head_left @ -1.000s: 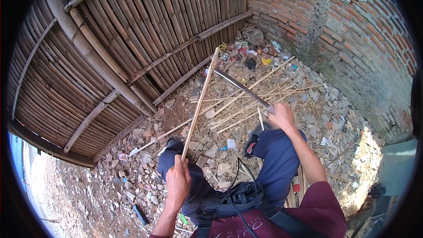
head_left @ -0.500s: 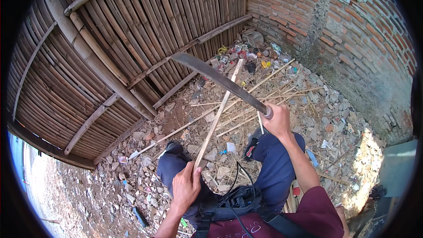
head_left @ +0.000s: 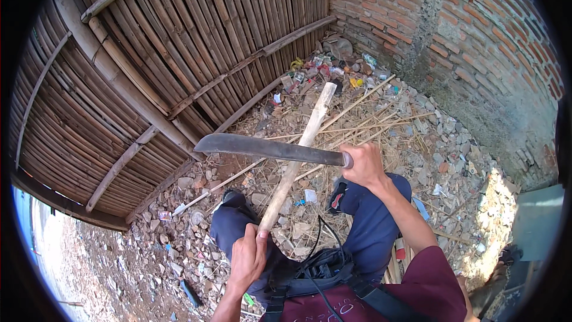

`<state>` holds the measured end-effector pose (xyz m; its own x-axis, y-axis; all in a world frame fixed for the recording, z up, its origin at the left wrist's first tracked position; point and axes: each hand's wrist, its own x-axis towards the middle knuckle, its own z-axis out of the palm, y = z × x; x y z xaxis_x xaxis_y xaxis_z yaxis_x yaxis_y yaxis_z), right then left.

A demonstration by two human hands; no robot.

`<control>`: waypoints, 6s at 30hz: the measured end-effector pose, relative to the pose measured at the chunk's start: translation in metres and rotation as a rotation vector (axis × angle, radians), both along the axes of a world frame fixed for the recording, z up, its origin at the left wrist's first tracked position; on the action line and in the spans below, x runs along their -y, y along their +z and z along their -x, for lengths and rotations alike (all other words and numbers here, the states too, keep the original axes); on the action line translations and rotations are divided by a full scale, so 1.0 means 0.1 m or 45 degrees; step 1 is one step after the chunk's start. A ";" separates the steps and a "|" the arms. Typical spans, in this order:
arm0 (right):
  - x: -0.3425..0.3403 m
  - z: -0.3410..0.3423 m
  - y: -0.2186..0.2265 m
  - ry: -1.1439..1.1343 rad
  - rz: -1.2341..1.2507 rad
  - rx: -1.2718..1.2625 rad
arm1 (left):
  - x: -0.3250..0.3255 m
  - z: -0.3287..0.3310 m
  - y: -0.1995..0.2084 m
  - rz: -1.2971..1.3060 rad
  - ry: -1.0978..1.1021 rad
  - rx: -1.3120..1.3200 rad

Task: The person uses a large blade to split and shave thin strips of bamboo, then switches to a small knife to whittle and smooth the surface of a thicker bamboo pole.

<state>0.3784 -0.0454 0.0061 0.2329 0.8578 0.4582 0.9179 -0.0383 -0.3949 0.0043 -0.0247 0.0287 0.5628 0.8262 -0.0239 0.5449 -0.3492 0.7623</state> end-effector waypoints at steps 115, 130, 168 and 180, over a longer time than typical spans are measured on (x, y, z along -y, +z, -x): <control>0.03 0.44 -0.08 0.122 -0.090 -0.024 | -0.10 0.41 -0.30 1.150 -0.069 0.444; -0.06 0.12 -0.34 -0.055 0.019 -0.153 | 0.04 0.27 -0.42 0.553 -0.012 0.139; -0.11 0.12 -0.23 -0.058 0.008 -0.334 | -0.23 0.45 -0.64 2.019 -0.351 0.568; -0.15 -0.03 -0.17 -0.335 -0.103 -0.266 | -0.11 0.58 -0.76 2.051 -0.301 0.518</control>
<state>0.3817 -0.0308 -0.0104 0.5372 0.7188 0.4412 0.7797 -0.2239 -0.5847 -0.0535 -0.0140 -0.0477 0.8447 0.0078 -0.5352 0.2889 0.8352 0.4680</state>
